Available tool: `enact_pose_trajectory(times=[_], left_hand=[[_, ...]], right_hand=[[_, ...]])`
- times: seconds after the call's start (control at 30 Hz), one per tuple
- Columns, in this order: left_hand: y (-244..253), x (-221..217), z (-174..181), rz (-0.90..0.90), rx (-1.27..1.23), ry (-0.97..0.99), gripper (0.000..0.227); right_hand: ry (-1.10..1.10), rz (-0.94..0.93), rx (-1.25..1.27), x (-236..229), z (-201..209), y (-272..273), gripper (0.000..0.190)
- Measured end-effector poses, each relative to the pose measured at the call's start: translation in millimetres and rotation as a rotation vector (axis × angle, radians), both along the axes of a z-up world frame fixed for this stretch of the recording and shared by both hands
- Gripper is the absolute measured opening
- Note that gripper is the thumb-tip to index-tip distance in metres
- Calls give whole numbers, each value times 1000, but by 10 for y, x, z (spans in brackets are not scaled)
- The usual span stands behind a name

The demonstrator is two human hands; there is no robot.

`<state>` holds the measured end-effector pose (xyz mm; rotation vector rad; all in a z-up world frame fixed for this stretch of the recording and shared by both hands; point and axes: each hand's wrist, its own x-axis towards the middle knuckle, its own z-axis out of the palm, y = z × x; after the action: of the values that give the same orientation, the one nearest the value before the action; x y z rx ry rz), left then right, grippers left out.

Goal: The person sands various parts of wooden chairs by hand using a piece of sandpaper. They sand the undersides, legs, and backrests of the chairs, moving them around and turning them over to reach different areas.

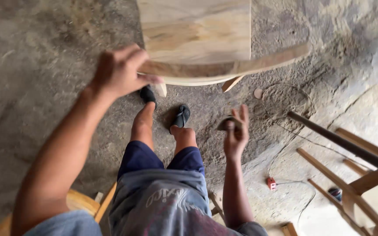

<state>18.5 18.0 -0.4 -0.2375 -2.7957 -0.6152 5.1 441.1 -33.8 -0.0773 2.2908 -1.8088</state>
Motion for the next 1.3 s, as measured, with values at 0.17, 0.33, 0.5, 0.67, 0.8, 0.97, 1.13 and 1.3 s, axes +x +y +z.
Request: enact_pose_trajectory(times=[0.17, 0.33, 0.5, 0.67, 0.8, 0.97, 1.13, 1.3], left_hand=[[1065, 793, 0, 136, 88, 103, 65], [2073, 1258, -236, 77, 121, 44, 58], [2880, 1365, -464, -45, 241, -4, 50], [3199, 1521, -633, -28, 219, -33, 43], [3289, 1893, -480, 18, 332, -562, 30], [3100, 2239, -244, -124, 234, -633, 30], [3215, 2360, 205, -38, 929, -959, 36], [4279, 2235, -221, -138, 173, -383, 34]], right_hand=[[590, 129, 404, -206, 537, 356, 13], [491, 33, 432, 40, 59, 822, 4], [357, 34, 274, -82, 146, 1298, 7], [207, -42, 580, -159, 314, 1241, 10], [324, -8, 1033, 34, 207, 1055, 7], [298, -16, 733, 430, 107, 1218, 16], [433, 106, 631, 415, 273, 1325, 26], [522, 278, 739, 261, 460, 1709, 18]])
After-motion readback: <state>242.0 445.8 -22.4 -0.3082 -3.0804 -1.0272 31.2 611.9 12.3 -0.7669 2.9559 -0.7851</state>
